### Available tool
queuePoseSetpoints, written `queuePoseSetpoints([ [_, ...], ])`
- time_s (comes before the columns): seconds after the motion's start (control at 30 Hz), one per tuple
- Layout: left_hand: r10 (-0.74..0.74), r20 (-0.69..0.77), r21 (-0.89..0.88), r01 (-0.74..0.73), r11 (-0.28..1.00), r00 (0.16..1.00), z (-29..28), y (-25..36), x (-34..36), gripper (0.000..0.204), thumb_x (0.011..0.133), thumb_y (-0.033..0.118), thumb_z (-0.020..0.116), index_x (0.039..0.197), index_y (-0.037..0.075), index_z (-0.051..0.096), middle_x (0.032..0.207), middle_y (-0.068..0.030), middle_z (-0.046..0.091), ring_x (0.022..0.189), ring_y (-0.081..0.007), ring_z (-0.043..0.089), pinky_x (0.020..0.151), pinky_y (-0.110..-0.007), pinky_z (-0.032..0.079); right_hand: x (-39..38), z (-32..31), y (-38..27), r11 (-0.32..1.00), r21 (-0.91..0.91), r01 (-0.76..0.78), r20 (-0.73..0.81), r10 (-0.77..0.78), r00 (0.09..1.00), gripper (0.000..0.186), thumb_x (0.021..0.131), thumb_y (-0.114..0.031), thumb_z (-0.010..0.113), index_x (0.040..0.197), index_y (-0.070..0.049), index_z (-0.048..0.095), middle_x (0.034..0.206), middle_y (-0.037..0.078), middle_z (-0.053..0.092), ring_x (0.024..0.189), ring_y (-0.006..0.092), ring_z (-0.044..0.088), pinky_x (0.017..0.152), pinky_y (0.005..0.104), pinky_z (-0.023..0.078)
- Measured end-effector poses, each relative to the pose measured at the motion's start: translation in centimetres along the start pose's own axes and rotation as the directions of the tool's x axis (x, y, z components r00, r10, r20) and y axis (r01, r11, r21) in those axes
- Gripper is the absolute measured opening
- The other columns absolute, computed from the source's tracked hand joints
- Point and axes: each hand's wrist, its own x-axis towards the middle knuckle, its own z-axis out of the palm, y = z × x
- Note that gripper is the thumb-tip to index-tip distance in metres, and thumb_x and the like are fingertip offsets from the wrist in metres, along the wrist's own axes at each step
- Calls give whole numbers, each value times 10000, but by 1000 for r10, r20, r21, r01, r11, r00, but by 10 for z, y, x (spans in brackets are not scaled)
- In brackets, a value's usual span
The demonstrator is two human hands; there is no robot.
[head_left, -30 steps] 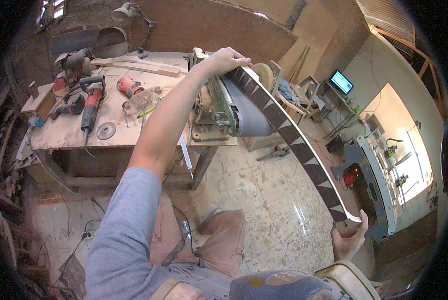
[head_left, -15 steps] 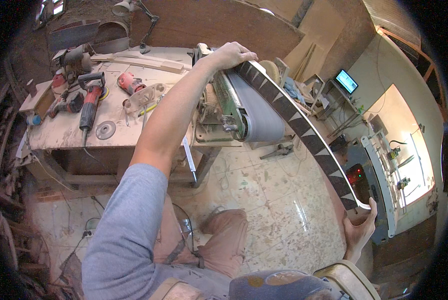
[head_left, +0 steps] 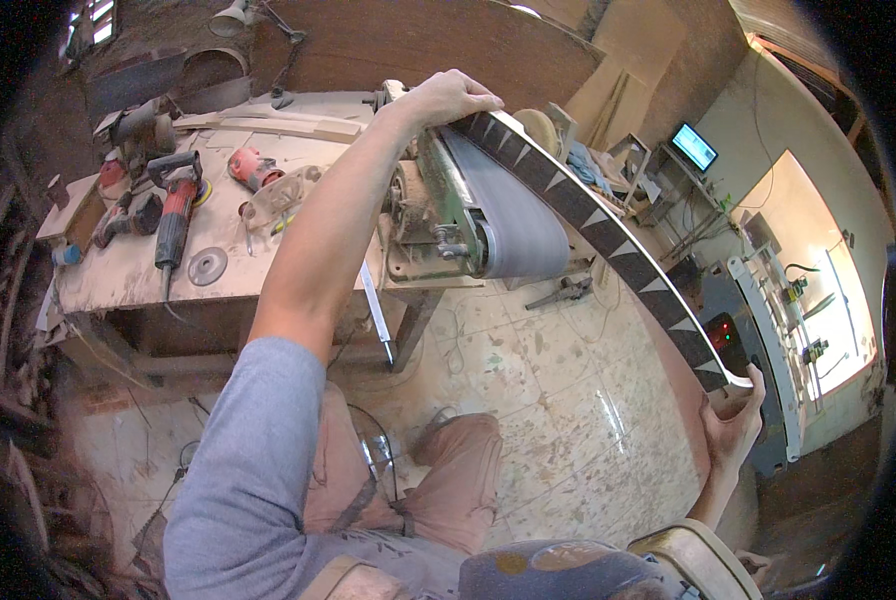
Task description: The person sands the sides and back of a guitar neck using a belt sander, then measures the headstock with a caliper.
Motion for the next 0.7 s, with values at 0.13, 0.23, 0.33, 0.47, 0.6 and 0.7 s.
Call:
queuePoseSetpoints([
  [0.13,4,-6,-5,-4,1000,1000,1,-3,2,401,913,473,669,1165,176,766,1154,-113,739,1064,-273,688,956,-385,515,2,7,9,995,3,-100,40,100,994,846,729,-111,820,1468,-137,409,988,162,678,888,324,689,796,422,545],
  [0.23,-42,16,-16,42,999,999,0,2,1,394,913,461,675,1161,168,768,1152,-109,740,1054,-267,691,960,-377,509,4,10,19,997,1,-79,47,79,996,852,731,-108,816,1471,-144,396,965,157,679,877,323,697,777,423,553],
  [0.33,-51,37,-9,52,999,998,-5,2,3,409,912,456,701,1157,135,766,1100,-87,753,1004,-226,684,928,-354,511,7,14,25,997,-5,-77,56,77,995,859,734,-104,811,1475,-150,379,930,151,680,865,323,701,756,421,557],
  [0.47,-78,48,-31,79,996,996,-3,6,2,423,908,460,717,1150,116,767,1074,-82,759,980,-212,682,911,-347,514,10,14,30,998,-8,-62,60,62,996,865,734,-102,811,1477,-165,373,923,152,683,875,325,703,765,423,563],
  [0.6,-82,55,-19,84,996,995,-6,-1,3,420,877,490,724,1158,181,773,1081,-88,748,939,-226,682,742,-390,544,11,14,28,996,13,-87,79,85,993,866,732,-99,812,1475,-176,374,957,151,688,893,329,704,784,434,566],
  [0.7,-81,47,-9,82,997,996,-6,2,2,409,882,476,723,1155,175,774,1095,-94,749,969,-236,688,813,-387,541,12,12,25,998,0,-57,52,57,997,861,713,-96,816,1459,-167,392,957,154,704,891,344,714,788,426,570],
])
